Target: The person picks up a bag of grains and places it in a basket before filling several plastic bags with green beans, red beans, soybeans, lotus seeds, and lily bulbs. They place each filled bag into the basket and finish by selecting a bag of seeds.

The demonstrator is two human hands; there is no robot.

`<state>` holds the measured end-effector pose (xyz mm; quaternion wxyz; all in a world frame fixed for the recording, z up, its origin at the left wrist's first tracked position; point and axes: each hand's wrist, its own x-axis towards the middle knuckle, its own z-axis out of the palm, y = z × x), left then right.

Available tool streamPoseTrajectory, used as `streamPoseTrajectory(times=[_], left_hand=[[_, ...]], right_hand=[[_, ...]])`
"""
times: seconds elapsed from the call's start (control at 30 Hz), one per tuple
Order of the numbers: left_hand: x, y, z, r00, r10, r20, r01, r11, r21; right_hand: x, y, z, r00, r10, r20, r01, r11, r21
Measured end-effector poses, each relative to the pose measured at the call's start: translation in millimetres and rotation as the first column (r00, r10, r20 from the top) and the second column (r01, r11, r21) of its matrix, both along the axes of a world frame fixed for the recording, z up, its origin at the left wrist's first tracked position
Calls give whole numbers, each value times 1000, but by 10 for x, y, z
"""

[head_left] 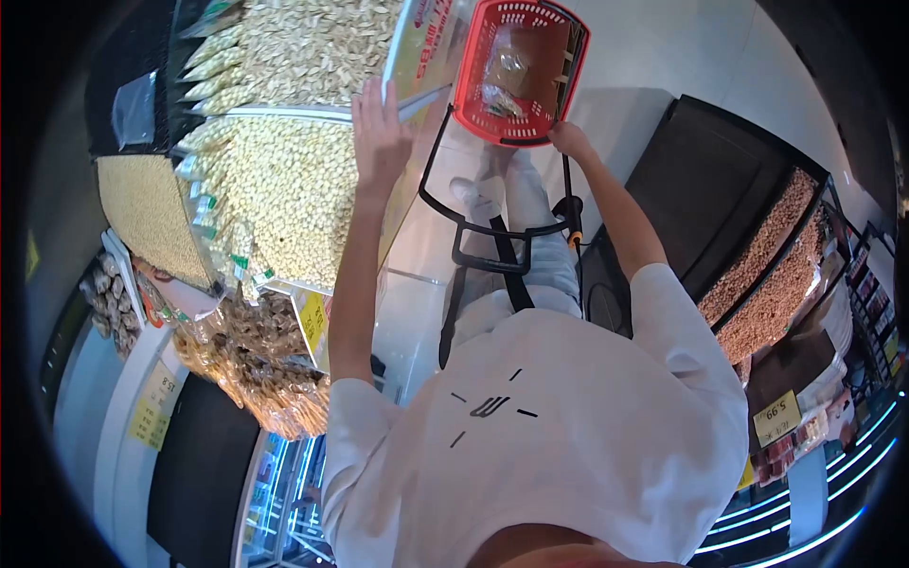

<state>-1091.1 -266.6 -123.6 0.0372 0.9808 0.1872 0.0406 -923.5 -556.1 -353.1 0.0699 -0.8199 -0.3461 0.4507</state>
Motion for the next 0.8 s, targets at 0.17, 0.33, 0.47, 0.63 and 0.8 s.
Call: streamPoseTrajectory(times=[0.17,0.33,0.47,0.63,0.8], left_hand=[[79,109,-73,1000,-18,-22,15,995,-94],[77,134,-153,988,114,-102,-119,992,-44],[-56,101,-171,966,173,-193,-183,982,-36],[-355,40,-118,934,270,-235,-293,954,-68],[-227,-36,-105,967,152,-204,-113,975,190]], right_hand=[[181,155,-411,978,-185,-93,187,982,19],[391,437,-1121,964,-228,-135,229,973,-11],[493,703,-2055,850,-466,-246,483,876,10],[819,1013,-3192,700,-686,-197,703,711,22],[1077,1220,-3460,604,-739,-297,788,611,81]])
